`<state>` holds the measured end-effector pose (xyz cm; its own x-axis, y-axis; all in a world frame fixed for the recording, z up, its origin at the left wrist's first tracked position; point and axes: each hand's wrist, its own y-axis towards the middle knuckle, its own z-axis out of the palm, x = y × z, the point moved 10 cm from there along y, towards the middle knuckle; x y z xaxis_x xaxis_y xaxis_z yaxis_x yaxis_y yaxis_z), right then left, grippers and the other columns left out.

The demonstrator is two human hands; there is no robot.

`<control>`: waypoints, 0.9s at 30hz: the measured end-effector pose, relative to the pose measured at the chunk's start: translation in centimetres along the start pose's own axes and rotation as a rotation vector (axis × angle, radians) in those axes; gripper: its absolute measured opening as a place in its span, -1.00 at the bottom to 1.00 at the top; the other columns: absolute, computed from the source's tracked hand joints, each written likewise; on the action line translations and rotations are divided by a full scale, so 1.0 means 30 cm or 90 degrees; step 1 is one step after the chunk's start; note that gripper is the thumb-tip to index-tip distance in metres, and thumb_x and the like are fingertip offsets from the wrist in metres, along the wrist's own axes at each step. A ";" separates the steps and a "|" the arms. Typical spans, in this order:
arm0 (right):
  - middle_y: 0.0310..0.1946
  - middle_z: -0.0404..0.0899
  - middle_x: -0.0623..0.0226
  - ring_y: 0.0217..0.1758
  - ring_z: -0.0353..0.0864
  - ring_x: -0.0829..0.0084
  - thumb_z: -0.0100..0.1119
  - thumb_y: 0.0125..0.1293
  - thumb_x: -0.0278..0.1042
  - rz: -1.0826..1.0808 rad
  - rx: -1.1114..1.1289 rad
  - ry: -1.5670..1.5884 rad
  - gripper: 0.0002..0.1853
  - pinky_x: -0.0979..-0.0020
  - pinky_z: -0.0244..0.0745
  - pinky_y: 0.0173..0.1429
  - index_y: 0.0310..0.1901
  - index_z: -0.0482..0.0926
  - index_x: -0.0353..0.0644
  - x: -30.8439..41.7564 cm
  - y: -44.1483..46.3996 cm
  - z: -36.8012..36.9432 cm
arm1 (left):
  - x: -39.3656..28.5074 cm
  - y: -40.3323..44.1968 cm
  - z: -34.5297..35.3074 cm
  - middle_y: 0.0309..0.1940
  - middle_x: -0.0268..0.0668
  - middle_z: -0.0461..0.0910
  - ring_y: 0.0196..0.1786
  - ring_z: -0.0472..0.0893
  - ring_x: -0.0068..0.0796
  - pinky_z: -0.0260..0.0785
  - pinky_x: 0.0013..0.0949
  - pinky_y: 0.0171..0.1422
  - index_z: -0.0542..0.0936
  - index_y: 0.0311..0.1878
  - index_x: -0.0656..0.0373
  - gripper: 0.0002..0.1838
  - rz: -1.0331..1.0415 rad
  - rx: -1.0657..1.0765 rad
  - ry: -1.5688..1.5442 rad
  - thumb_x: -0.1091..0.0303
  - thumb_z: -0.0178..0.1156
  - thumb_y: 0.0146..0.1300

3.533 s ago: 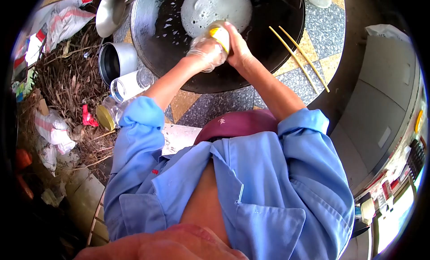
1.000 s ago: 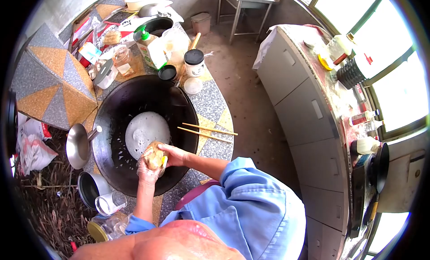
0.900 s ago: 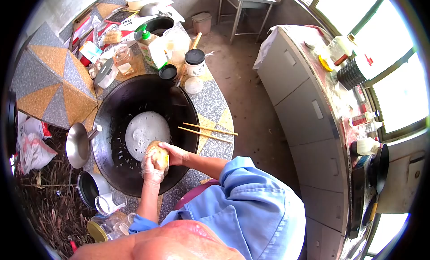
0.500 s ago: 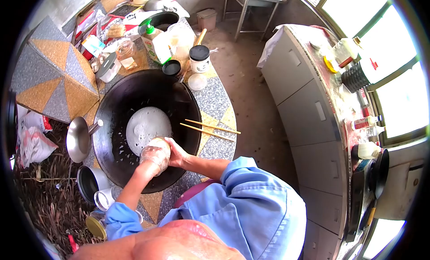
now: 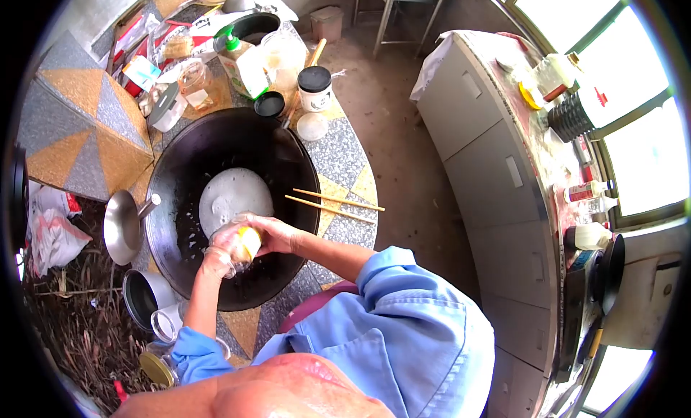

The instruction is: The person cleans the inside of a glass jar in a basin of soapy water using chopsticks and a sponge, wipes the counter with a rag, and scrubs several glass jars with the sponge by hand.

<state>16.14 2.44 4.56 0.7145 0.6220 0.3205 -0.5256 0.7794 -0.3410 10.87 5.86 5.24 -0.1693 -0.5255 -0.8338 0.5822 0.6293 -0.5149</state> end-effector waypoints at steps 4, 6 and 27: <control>0.00 0.39 0.28 0.06 0.39 0.28 0.17 0.05 0.10 -0.105 0.042 -0.079 -0.37 0.05 0.41 0.00 0.10 0.28 -0.05 0.029 0.023 -0.002 | 0.097 -0.022 -0.035 0.07 -0.09 0.36 0.12 0.38 -0.16 0.27 -0.10 0.18 0.30 0.14 0.21 -0.54 0.063 -0.131 -0.587 0.17 -0.20 0.24; -0.03 0.44 0.27 0.02 0.43 0.28 0.13 0.06 0.13 -0.131 0.100 -0.031 -0.39 0.13 0.41 0.02 0.06 0.32 -0.09 0.031 0.056 -0.005 | 0.141 -0.046 -0.006 0.07 -0.15 0.37 0.12 0.37 -0.20 0.28 -0.15 0.12 0.30 0.15 0.14 -0.54 -0.003 -0.240 -0.618 0.14 -0.18 0.23; 0.08 0.32 0.23 0.14 0.31 0.28 0.01 0.18 0.07 -0.060 -0.004 0.032 -0.40 0.14 0.31 0.13 0.15 0.23 -0.13 0.019 0.049 -0.021 | -0.051 -0.048 0.041 -0.06 -0.28 0.48 -0.01 0.46 -0.44 0.35 -0.42 -0.02 0.40 0.01 0.24 -0.65 0.016 0.044 0.113 0.35 0.02 0.14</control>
<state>16.08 3.88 3.67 0.7829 0.5416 0.3063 -0.4525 0.8335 -0.3171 11.27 5.07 7.51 -0.2886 -0.3974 -0.8711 0.6401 0.5966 -0.4842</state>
